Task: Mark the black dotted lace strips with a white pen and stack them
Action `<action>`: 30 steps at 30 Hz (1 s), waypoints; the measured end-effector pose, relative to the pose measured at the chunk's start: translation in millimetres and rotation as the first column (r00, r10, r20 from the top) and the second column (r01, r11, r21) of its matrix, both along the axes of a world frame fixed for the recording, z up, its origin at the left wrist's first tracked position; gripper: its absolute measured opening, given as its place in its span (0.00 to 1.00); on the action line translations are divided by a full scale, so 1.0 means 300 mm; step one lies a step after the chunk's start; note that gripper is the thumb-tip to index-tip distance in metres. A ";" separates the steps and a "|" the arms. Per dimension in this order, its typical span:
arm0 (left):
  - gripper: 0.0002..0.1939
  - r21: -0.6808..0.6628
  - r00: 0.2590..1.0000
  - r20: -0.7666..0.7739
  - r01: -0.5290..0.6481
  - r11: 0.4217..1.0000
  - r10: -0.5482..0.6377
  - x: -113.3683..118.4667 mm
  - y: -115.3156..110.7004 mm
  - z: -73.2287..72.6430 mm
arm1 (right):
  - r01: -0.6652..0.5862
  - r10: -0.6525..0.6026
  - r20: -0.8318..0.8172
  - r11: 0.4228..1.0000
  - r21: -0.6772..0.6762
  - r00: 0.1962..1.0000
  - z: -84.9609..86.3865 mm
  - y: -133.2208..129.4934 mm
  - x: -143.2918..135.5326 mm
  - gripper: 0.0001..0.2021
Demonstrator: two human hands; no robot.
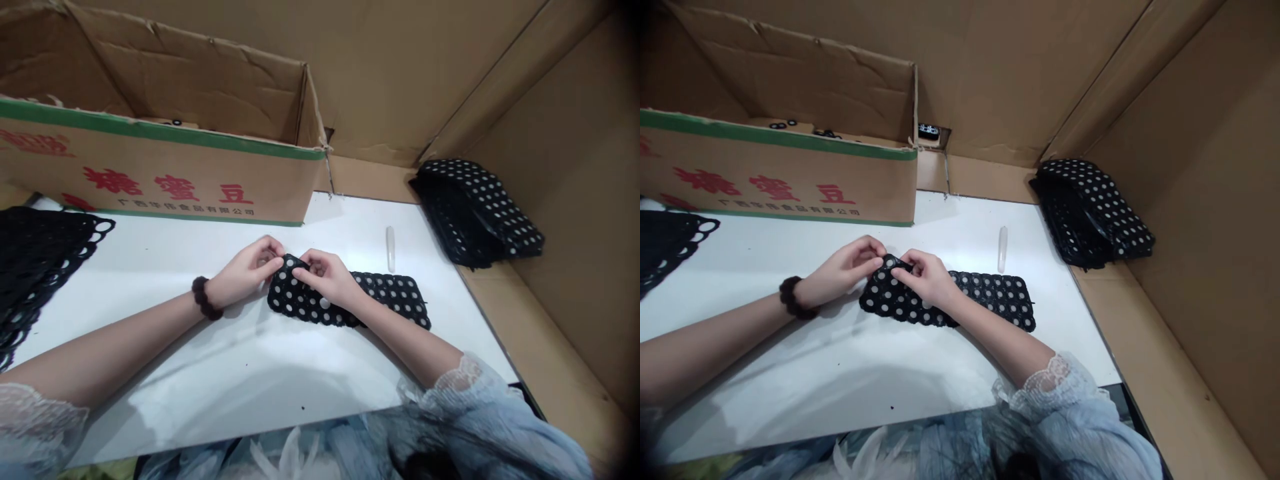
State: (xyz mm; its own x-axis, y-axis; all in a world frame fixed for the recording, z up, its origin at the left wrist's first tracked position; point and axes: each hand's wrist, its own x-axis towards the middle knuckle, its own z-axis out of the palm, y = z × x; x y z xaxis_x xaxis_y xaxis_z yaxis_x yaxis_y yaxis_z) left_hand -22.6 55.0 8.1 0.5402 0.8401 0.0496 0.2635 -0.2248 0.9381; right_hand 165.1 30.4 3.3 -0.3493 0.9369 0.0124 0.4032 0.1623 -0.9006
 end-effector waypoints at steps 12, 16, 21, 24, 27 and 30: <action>0.16 0.780 0.918 -0.329 0.131 0.612 0.223 -0.018 -0.042 0.014 | 0.087 -0.088 -0.057 0.996 -0.008 0.995 -0.006 -0.016 -0.009 0.12; 0.13 0.756 0.915 -0.370 0.195 0.625 0.161 -0.016 -0.034 0.010 | 0.069 -0.070 -0.123 0.998 -0.012 0.990 -0.007 -0.016 -0.008 0.11; 0.14 0.483 0.964 -0.253 0.056 0.874 0.078 -0.001 -0.020 0.003 | 0.022 -0.018 -0.097 0.999 0.034 0.995 0.000 -0.023 -0.008 0.10; 0.13 0.206 0.984 -0.172 -0.017 0.978 0.053 0.006 -0.017 0.011 | -0.014 0.018 -0.064 0.998 0.065 0.998 0.004 -0.028 -0.007 0.09; 0.13 -0.011 0.995 -0.104 0.009 1.000 -0.010 0.017 -0.027 0.023 | -0.031 0.032 -0.016 0.997 0.064 0.999 0.007 -0.026 -0.006 0.10; 0.12 -0.087 0.996 -0.072 -0.056 0.995 0.049 0.027 -0.033 0.023 | -0.041 0.038 0.067 0.998 0.053 0.997 0.009 -0.018 -0.005 0.12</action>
State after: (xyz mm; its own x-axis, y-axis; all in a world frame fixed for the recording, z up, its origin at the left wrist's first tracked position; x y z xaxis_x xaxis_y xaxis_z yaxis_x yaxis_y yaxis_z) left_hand -14.6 45.1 15.1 0.4948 0.8668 -0.0624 0.3379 -0.1258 0.9327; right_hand 163.6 25.1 5.9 -0.3879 0.9209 0.0388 0.4535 0.2274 -0.8617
